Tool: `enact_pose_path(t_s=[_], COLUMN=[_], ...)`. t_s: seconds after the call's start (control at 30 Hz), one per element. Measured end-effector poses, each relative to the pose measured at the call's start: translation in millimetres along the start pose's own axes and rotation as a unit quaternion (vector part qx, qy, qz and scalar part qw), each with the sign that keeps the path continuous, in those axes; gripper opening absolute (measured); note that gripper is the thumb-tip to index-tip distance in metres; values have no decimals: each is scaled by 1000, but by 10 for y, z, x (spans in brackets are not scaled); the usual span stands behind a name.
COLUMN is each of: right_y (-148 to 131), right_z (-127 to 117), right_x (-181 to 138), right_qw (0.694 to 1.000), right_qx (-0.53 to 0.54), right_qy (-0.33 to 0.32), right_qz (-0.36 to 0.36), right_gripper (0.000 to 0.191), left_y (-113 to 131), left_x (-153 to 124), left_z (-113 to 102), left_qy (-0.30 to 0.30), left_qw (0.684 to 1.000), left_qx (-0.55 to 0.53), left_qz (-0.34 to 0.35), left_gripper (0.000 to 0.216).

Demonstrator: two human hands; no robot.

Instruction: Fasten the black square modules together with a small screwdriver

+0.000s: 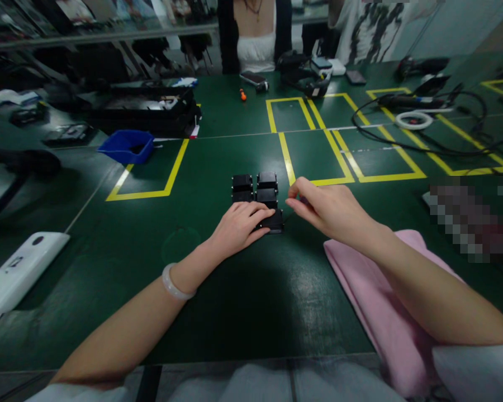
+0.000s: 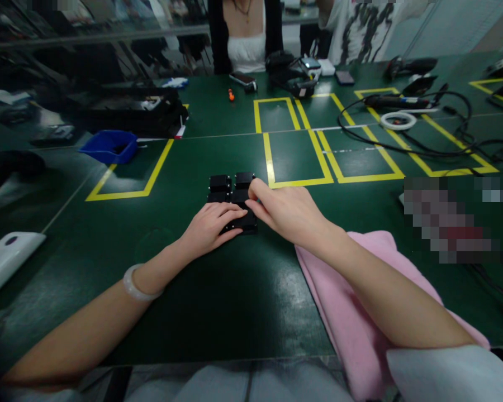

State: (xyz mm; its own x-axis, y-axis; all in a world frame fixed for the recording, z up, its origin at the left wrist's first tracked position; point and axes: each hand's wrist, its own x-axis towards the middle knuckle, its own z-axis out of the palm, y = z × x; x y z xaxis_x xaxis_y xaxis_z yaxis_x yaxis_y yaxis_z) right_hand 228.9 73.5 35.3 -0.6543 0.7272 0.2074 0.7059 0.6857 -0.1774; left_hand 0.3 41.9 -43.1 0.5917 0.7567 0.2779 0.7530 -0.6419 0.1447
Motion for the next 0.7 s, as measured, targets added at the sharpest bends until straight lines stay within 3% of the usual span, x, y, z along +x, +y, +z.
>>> enact_pose_path(t_s=[0.7], right_y=[-14], right_z=[-8], right_x=[-12], right_qw=[1000], right_qx=[10], right_qy=[12], right_qz=[-5], right_gripper=[24], left_y=[1], left_x=[-1], left_z=[-10], left_qy=[4], left_qw=[1000], left_qx=[-4], left_qz=[2], left_gripper=[36])
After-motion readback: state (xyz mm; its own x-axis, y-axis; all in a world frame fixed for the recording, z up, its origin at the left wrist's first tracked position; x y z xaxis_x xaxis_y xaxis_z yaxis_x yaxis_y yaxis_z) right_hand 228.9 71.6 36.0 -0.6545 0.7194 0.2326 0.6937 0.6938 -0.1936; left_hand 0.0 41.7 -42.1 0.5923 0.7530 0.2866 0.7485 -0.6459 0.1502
